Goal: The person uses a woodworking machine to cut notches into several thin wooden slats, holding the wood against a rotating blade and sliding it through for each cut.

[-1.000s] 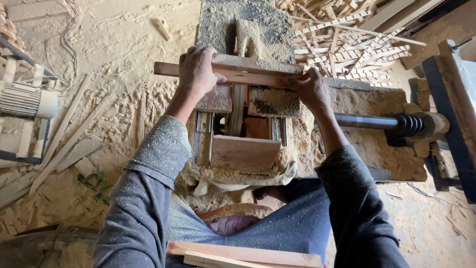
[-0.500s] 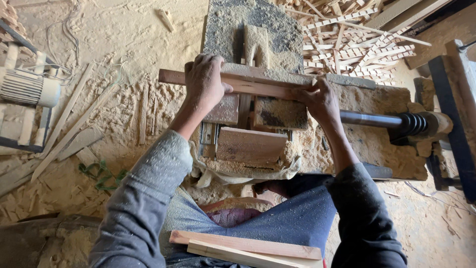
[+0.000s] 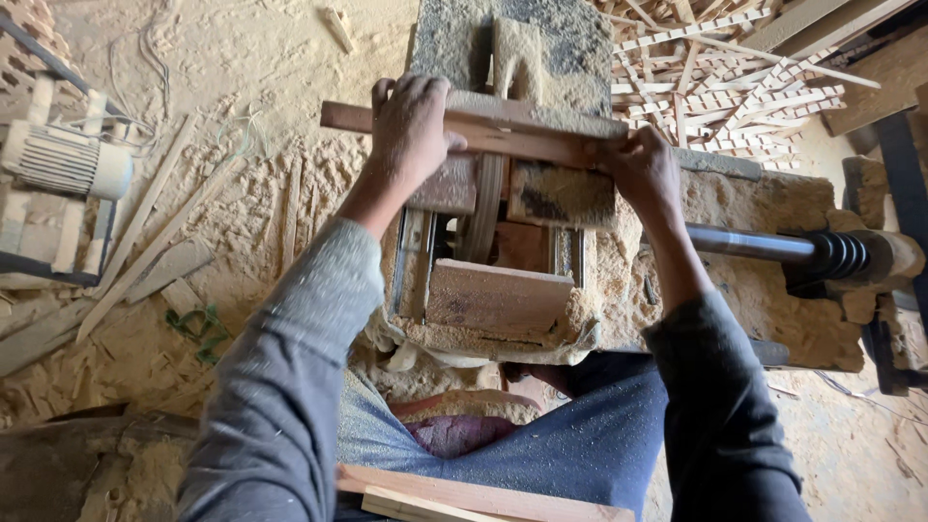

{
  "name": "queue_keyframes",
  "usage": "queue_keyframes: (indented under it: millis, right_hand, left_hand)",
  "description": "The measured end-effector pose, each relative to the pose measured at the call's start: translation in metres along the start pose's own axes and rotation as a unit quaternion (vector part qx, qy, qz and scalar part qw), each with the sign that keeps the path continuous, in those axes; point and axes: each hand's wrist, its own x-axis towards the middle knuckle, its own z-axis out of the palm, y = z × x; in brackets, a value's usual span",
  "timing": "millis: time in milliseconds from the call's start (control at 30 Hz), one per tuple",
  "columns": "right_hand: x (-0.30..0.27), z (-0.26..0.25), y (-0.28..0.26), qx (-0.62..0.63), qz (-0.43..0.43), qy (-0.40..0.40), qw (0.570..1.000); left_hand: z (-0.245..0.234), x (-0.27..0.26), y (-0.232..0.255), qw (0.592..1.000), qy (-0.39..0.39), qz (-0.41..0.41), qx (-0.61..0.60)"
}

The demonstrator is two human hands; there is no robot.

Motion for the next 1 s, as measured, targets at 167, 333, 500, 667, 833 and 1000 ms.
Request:
queue_keyframes:
  millis: [167,333,500,667,833,1000]
  right_hand:
    - [0.038,0.000,0.022,-0.018,-0.020,0.039,0.999]
    - [0.030,-0.037,0.050,0.001,0.037,0.022,0.999]
    - [0.058,-0.039,0.067,-0.075,-0.109,0.026,0.991]
    - [0.035,-0.029,-0.013,-0.107,-0.094,-0.118,0.983]
    - [0.036,-0.020,-0.004,-0.053,-0.125,-0.179,0.974]
    - [0.007,-0.029,-0.024,-0.054,0.026,-0.193,0.979]
  left_hand:
    - [-0.009,0.027,-0.005,0.993,-0.115,-0.016,-0.020]
    - [-0.010,0.025,-0.005,0.981,-0.183,-0.047,-0.036]
    - [-0.006,0.028,-0.001,0.996,-0.058,-0.035,-0.060]
    - [-0.001,0.028,0.001,0.995,-0.053,-0.065,-0.059]
    - [-0.004,0.010,0.006,0.996,-0.026,-0.058,-0.056]
    - [-0.019,-0.007,0.021,0.993,-0.049,-0.085,-0.070]
